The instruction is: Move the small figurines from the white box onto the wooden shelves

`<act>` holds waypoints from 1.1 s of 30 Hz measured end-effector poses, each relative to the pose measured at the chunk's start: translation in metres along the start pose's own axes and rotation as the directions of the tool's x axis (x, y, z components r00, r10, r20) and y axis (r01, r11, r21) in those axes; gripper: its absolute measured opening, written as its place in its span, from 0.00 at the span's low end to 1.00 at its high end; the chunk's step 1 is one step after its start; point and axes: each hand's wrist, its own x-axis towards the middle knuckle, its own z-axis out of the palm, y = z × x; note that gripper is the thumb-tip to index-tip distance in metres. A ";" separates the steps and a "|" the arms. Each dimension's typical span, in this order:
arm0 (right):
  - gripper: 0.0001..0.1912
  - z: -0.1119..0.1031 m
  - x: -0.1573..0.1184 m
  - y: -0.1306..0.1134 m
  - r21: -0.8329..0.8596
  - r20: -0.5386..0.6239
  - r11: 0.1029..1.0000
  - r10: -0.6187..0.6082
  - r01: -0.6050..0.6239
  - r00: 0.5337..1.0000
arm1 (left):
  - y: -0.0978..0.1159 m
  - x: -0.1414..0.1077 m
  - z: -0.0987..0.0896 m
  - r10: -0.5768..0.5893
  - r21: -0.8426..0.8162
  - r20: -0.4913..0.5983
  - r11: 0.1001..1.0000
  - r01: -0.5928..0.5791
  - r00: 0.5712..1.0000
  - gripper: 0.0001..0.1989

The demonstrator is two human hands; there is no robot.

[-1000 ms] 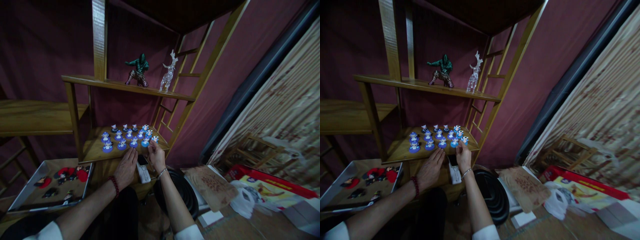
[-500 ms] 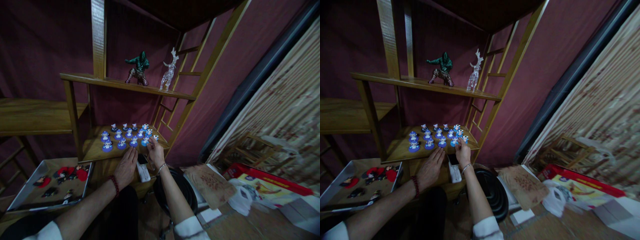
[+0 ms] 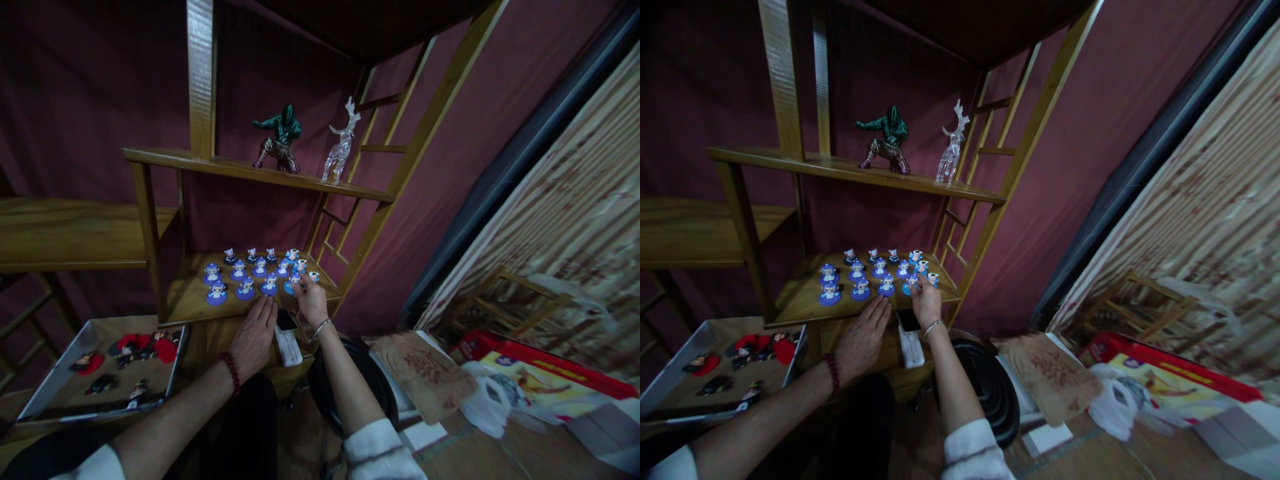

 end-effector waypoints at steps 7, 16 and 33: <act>0.18 0.002 0.006 0.008 0.021 0.011 0.999 -0.040 0.040 0.999 | -0.001 -0.001 0.003 -0.003 0.001 0.006 1.000 0.003 1.000 0.29; 0.16 0.005 0.007 0.011 0.136 -0.005 0.989 -0.056 0.056 0.998 | -0.001 -0.001 0.006 -0.013 -0.004 0.028 1.000 0.013 1.000 0.30; 0.17 0.000 -0.002 0.009 0.245 -0.045 0.965 -0.083 0.092 0.996 | -0.003 -0.001 0.008 0.000 -0.017 0.027 1.000 0.001 1.000 0.30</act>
